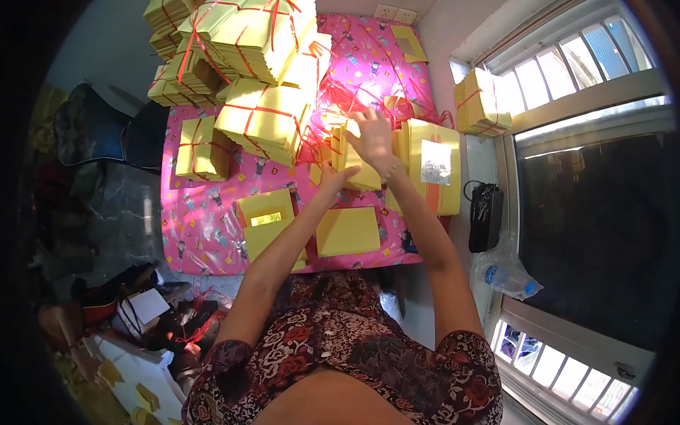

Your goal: Stacking and tying bundles of yellow paper with red string.

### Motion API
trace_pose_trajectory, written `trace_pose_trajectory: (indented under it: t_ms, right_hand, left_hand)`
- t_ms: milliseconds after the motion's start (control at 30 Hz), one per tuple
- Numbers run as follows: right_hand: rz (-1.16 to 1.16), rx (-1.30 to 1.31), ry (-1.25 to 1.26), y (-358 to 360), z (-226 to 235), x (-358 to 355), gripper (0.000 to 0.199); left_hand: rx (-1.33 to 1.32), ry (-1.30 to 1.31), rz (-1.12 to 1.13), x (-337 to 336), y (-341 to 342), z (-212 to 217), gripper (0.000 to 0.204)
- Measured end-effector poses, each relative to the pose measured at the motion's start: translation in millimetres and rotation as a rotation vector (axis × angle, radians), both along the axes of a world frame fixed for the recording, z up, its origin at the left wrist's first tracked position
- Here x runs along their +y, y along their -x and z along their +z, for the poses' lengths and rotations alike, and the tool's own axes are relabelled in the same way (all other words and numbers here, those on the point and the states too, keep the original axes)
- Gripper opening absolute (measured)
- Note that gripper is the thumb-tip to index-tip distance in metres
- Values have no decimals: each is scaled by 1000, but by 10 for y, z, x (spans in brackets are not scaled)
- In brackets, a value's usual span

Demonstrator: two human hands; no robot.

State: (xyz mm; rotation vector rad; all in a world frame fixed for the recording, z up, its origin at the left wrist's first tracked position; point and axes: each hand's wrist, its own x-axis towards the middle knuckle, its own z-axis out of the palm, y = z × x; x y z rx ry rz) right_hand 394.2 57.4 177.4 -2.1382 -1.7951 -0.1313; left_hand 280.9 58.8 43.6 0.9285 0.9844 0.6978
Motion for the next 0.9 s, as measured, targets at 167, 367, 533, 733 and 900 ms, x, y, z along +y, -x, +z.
trace_pose_trajectory:
  t_ms: [167,367,533,733,900]
  right_hand:
    - [294,-467,-313,-3,-427,430,13]
    - [35,161,15,-328,-328,740,10]
    - [-166,351,-198,-811,-262,806,12]
    - [-278,325,-338,-1198,-306,574,15]
    - [-332,533,-451,-1181,-324,337,40]
  left_hand:
    - [-86,-100,23,-93,-49,-217,75]
    - [-31,-143,-27,-194,150,48,78]
    - [58,-12,-186,-225,515,348,70]
    - [-353,361,-340,-416,984,632,54]
    - [-551,468,-311,-590,1149,527,52]
